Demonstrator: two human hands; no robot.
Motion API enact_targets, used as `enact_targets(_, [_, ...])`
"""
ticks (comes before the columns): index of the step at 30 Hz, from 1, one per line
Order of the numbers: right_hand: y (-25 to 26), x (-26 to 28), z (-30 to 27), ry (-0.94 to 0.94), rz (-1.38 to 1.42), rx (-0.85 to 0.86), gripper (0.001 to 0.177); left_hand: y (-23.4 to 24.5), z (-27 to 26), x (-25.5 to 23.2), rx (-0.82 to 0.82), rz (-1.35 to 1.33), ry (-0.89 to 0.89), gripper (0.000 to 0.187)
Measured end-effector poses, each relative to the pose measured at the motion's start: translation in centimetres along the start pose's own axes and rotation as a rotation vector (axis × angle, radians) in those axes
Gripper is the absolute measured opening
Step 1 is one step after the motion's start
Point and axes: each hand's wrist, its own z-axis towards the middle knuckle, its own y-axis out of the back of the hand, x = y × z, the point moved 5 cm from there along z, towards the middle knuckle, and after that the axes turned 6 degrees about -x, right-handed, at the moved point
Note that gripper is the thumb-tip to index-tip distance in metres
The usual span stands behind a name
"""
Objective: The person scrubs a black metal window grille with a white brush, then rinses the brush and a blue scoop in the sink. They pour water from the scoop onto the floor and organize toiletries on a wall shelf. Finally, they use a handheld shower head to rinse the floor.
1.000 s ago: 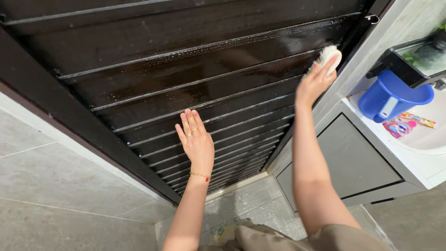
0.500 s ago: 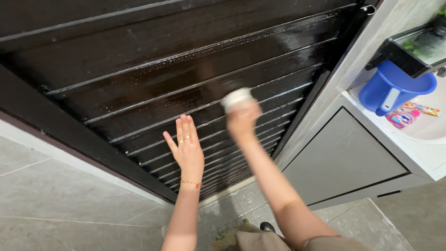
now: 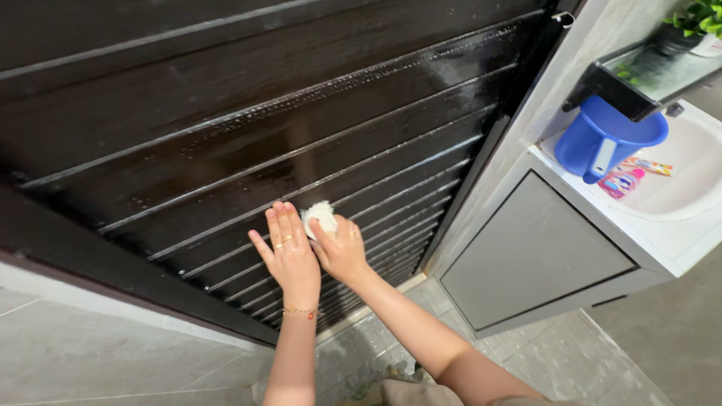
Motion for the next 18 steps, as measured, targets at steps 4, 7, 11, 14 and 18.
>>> enact_targets(4, [-1.2, -9.1, -1.8, -0.240, -0.191, 0.299, 0.026, -0.7, -0.2, 0.3, 0.073, 0.222, -0.023, 0.065])
enact_targets(7, [4.5, -22.4, -0.9, -0.456, -0.322, -0.274, 0.049, -1.5, 0.0, 0.6, -0.004, 0.153, -0.010, 0.061])
enact_targets(11, [7.0, -28.2, 0.3, -0.644, -0.268, -0.366, 0.059, -2.3, -0.7, 0.3, -0.054, 0.036, 0.026, 0.055])
enact_targets(14, [3.9, -18.4, -0.4, -0.622, -0.143, -0.305, 0.061, -2.5, -0.9, 0.3, -0.023, 0.056, 0.032, 0.054])
enact_targets(18, [0.3, -1.5, -0.7, -0.119, -0.099, 0.068, 0.048, -2.1, -0.9, 0.4, -0.032, 0.003, 0.015, 0.054])
